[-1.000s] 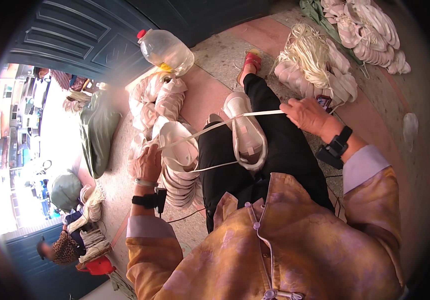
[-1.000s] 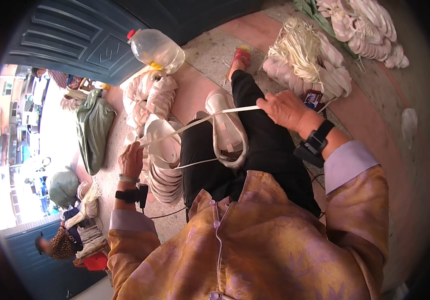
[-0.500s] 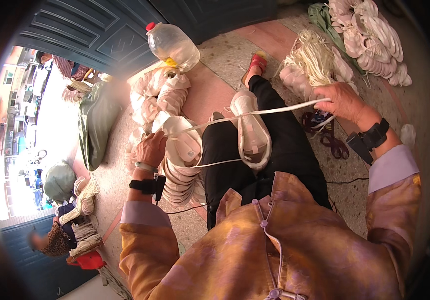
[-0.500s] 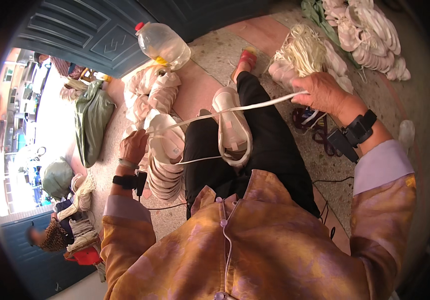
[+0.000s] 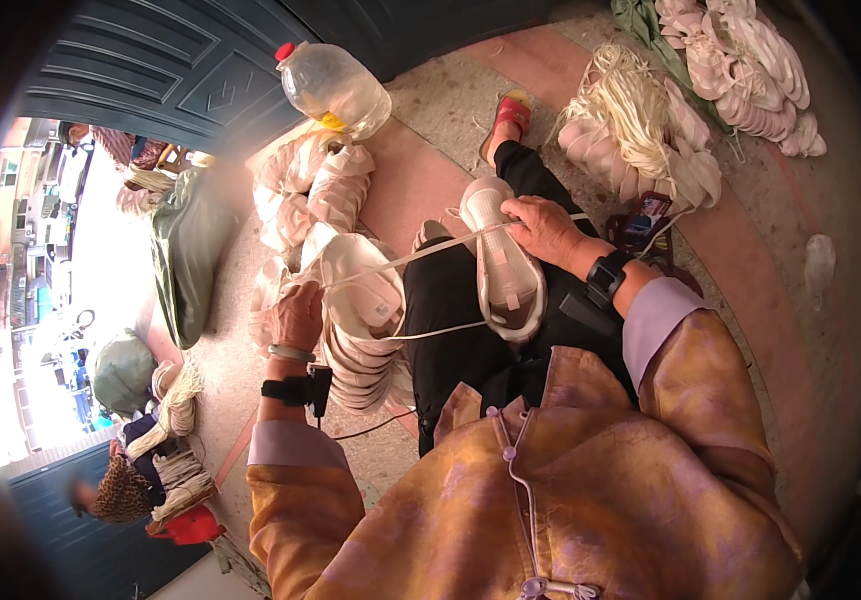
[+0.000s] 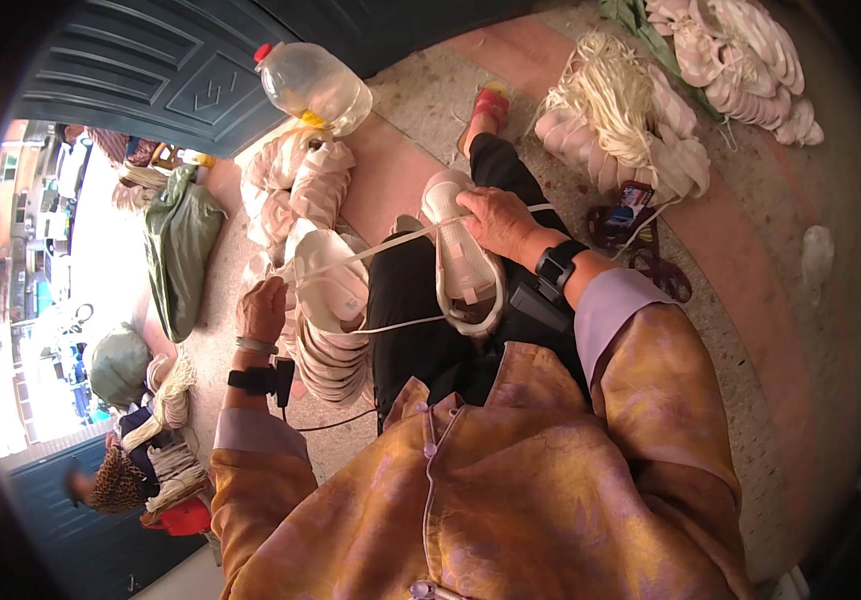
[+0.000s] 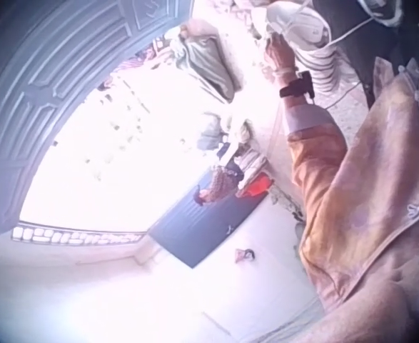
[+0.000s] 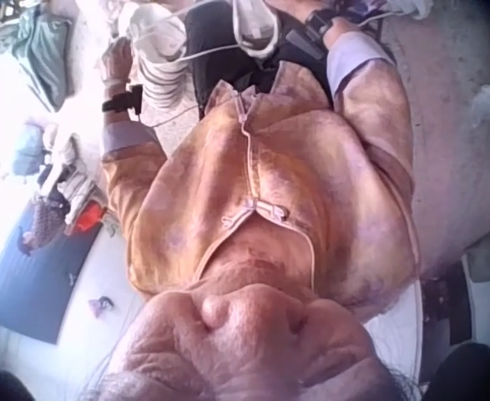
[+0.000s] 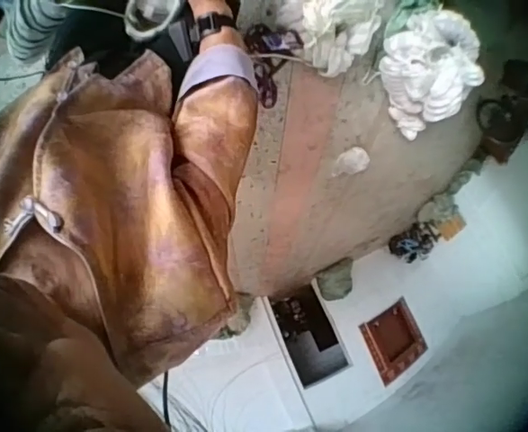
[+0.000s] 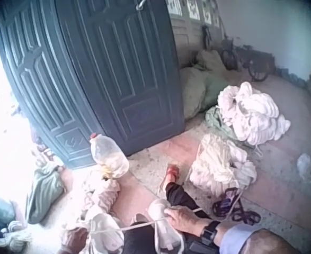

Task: Manually assemble and lace white sneakers.

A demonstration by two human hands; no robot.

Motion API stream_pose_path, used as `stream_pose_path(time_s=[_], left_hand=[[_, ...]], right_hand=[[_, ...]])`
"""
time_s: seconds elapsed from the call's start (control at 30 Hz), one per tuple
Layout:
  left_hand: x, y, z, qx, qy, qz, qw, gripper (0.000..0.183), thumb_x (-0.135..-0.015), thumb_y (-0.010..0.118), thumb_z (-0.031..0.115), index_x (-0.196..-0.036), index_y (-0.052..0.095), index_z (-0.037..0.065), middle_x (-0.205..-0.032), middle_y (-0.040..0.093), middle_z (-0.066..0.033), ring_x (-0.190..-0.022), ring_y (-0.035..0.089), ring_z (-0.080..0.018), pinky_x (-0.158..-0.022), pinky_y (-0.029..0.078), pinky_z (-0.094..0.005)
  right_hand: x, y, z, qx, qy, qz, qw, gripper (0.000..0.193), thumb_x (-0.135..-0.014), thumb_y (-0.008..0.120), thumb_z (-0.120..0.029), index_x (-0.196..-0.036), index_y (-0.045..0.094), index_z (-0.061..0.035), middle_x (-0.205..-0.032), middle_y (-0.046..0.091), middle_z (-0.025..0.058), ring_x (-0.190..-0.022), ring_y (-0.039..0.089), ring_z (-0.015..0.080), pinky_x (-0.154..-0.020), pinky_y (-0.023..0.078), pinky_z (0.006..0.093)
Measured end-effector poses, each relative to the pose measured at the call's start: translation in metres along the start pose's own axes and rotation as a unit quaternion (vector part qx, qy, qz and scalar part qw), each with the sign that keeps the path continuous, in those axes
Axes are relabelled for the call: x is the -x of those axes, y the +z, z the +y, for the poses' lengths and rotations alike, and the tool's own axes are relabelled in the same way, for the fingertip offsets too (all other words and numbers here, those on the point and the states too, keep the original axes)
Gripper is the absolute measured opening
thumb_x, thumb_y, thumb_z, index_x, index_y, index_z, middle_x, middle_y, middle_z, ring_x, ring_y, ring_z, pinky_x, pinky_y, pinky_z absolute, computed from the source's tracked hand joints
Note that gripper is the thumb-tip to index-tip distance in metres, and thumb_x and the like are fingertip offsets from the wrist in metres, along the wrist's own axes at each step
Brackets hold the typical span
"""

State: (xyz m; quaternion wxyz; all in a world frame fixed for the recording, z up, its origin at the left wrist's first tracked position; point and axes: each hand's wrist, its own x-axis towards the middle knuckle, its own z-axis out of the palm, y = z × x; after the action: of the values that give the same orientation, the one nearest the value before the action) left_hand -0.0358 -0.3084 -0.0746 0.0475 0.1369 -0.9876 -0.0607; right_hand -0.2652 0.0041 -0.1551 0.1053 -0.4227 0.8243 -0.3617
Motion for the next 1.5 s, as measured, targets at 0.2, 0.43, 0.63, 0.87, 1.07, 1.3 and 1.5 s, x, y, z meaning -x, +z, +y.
stream_pose_path(time_s=[0.2, 0.43, 0.63, 0.87, 1.07, 1.3, 1.5], left_hand=[[-0.001, 0.019, -0.003, 0.024, 0.002, -0.003, 1.0, 0.014, -0.084, 0.053, 0.023, -0.08, 0.057, 0.009, -0.072, 0.058, -0.0122, -0.065, 0.058, -0.034, -0.055, 0.044, -0.0427], [-0.01, 0.036, -0.005, 0.034, 0.0, -0.014, 0.999, 0.013, -0.084, 0.052, 0.021, -0.082, 0.055, 0.009, -0.072, 0.058, -0.014, -0.066, 0.057, -0.0354, -0.056, 0.044, -0.0444], [-0.018, 0.045, -0.003, 0.034, -0.005, -0.031, 0.999, 0.012, -0.084, 0.052, 0.021, -0.083, 0.055, 0.009, -0.072, 0.058, -0.0144, -0.067, 0.057, -0.036, -0.056, 0.044, -0.0452], [-0.009, 0.046, -0.023, -0.016, -0.014, -0.048, 0.999, 0.013, -0.084, 0.052, 0.023, -0.081, 0.055, 0.011, -0.072, 0.058, -0.0116, -0.068, 0.058, -0.0353, -0.056, 0.044, -0.0451], [0.011, 0.04, -0.055, -0.022, -0.044, -0.062, 0.997, 0.013, -0.083, 0.053, 0.024, -0.081, 0.058, 0.012, -0.077, 0.061, -0.0116, -0.071, 0.059, -0.034, -0.059, 0.045, -0.0439], [0.032, 0.033, -0.059, -0.019, -0.069, -0.069, 0.995, 0.015, -0.082, 0.055, 0.021, -0.077, 0.059, 0.008, -0.076, 0.061, -0.0147, -0.071, 0.059, -0.0343, -0.061, 0.045, -0.0418], [0.057, 0.018, -0.087, -0.064, -0.101, -0.032, 0.992, 0.014, -0.084, 0.052, 0.02, -0.082, 0.058, 0.008, -0.08, 0.058, -0.0148, -0.074, 0.056, -0.0363, -0.062, 0.043, -0.0436]], right_hand=[[-0.01, 0.009, -0.006, 0.037, -0.019, -0.018, 0.999, 0.011, -0.074, 0.052, -0.01, -0.084, 0.051, -0.0053, -0.083, 0.059, 0.0134, -0.08, 0.059, 0.0325, -0.069, 0.048, 0.04], [-0.015, 0.008, -0.005, 0.019, 0.05, -0.02, 0.998, 0.008, -0.074, 0.052, -0.011, -0.07, 0.054, -0.004, -0.068, 0.06, 0.0146, -0.07, 0.061, 0.0311, -0.062, 0.048, 0.0394], [-0.021, -0.002, 0.026, -0.122, 0.128, -0.068, 0.982, 0.02, -0.07, 0.06, -0.022, -0.066, 0.06, -0.0016, -0.063, 0.06, 0.015, -0.062, 0.061, 0.0267, -0.059, 0.046, 0.0343], [-0.023, 0.006, 0.016, -0.16, 0.196, -0.068, 0.965, 0.024, -0.067, 0.066, -0.025, -0.065, 0.059, -0.0018, -0.064, 0.06, 0.0129, -0.061, 0.059, 0.0237, -0.059, 0.046, 0.0329], [-0.03, 0.013, 0.007, -0.129, 0.181, -0.058, 0.973, 0.025, -0.066, 0.067, -0.026, -0.064, 0.055, -0.0045, -0.065, 0.06, 0.0118, -0.064, 0.059, 0.0251, -0.061, 0.046, 0.0347], [-0.007, 0.004, 0.013, -0.073, 0.087, -0.019, 0.993, 0.021, -0.072, 0.065, -0.02, -0.081, 0.053, -0.0061, -0.064, 0.058, 0.0084, -0.054, 0.057, 0.0228, -0.053, 0.045, 0.0315], [0.021, -0.038, 0.003, 0.128, -0.017, -0.052, 0.99, 0.022, -0.074, 0.059, -0.013, -0.092, 0.048, -0.0088, -0.084, 0.056, 0.01, -0.07, 0.059, 0.0312, -0.061, 0.048, 0.0394]])
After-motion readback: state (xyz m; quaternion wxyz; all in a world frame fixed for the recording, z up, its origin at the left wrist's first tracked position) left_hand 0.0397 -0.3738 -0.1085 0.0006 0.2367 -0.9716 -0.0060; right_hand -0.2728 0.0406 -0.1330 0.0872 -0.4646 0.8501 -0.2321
